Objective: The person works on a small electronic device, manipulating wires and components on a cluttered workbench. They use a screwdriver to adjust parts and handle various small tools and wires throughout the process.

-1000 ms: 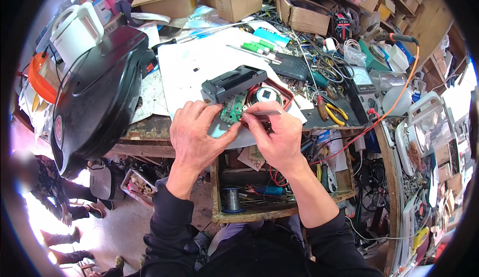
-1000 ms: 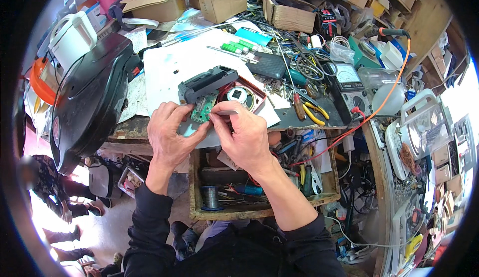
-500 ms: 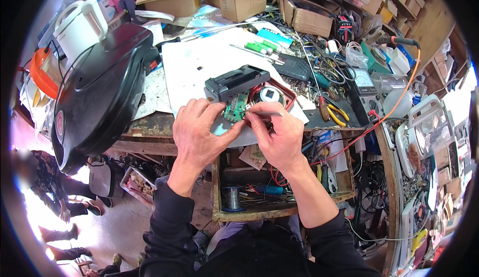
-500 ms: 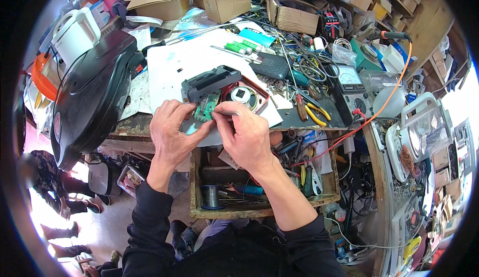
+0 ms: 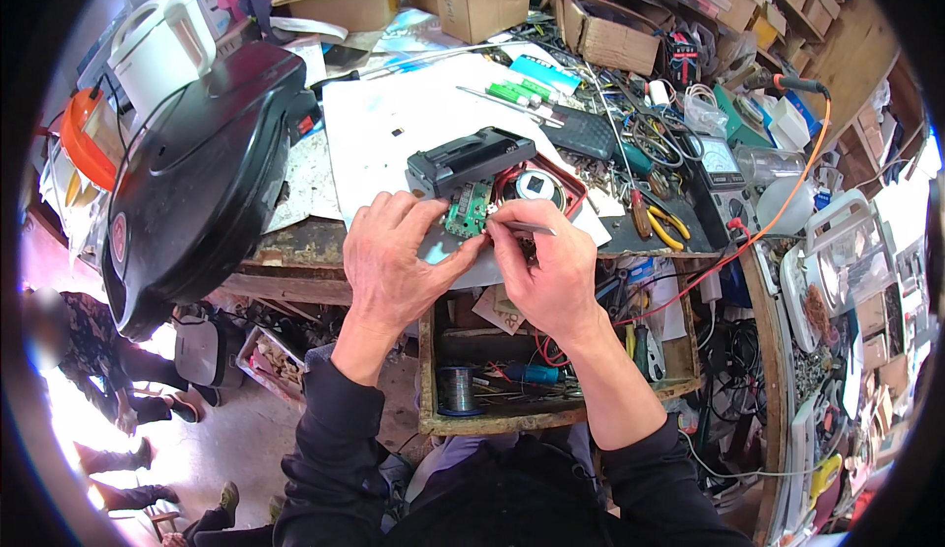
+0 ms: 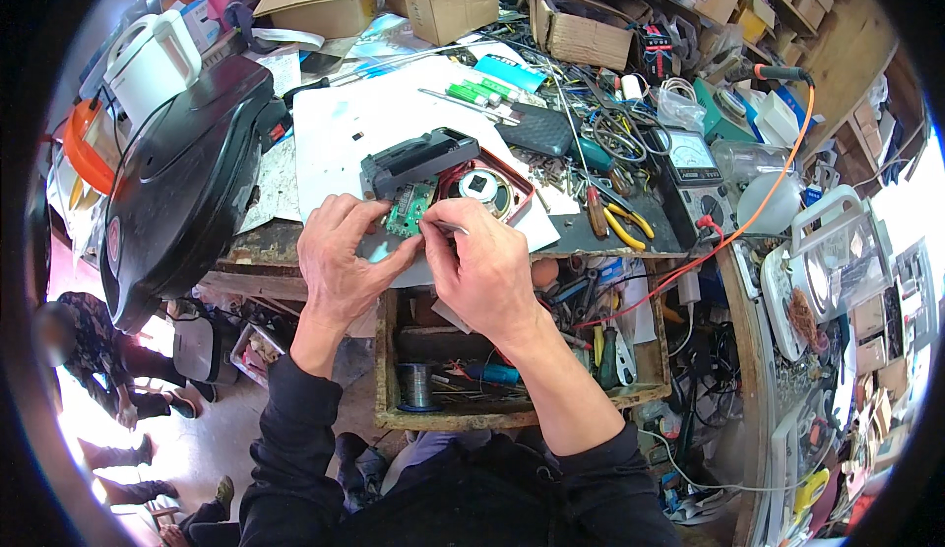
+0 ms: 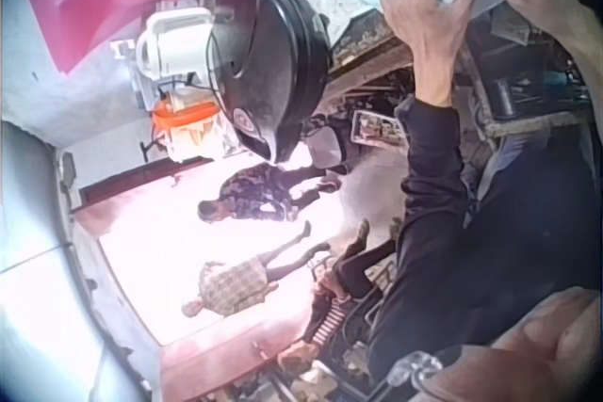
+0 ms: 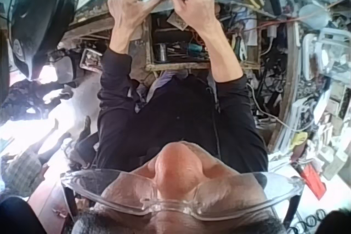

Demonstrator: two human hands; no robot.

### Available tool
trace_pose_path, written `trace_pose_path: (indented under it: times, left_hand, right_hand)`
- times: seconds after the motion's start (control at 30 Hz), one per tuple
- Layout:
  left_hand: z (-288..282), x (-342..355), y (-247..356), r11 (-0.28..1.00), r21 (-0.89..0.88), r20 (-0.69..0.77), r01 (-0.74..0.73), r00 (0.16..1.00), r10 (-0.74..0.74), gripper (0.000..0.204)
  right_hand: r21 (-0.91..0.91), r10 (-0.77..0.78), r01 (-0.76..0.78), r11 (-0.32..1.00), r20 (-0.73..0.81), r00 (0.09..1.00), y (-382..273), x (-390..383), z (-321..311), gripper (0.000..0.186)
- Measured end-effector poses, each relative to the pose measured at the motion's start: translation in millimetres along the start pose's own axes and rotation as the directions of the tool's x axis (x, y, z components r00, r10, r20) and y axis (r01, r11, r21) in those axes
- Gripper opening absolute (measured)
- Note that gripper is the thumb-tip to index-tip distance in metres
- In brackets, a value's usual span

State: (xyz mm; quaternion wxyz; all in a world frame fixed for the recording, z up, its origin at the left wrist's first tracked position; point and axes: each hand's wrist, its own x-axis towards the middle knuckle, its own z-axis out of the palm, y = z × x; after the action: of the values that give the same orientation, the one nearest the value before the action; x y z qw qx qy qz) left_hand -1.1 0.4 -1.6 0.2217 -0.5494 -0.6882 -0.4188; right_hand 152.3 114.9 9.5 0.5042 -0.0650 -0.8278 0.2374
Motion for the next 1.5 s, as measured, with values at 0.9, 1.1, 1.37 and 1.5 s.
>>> trace_pose_path:
  times: [0.9,1.1,1.37,1.5]
  left_hand:
    - [-0.2,-0.2,0.1,1.0,0.009,0.002,-0.001,1.0,0.001,0.039]
    - [0.6,0.5,1.0,1.0,0.001,-0.003,-0.004,1.0,0.004,0.039]
    - [-1.0,0.4,2.0,1.0,0.006,0.009,0.007,1.0,-0.007,0.039]
    - [-0.2,0.1,0.9,1.0,0.013,0.004,-0.004,1.0,0.004,0.039]
  right_hand:
    - [-0.004,0.012,-0.012,1.0,0.0,1.0,0.0,1.4,2.4,0.021]
    - [-0.01,0.019,-0.019,1.0,-0.003,1.0,-1.7,1.6,2.1,0.02]
    - [-0.01,0.032,-0.032,0.999,0.005,0.999,-1.5,1.3,2.6,0.021]
    - [0.004,0.031,-0.032,0.999,0.005,0.999,0.0,0.5,2.6,0.021]
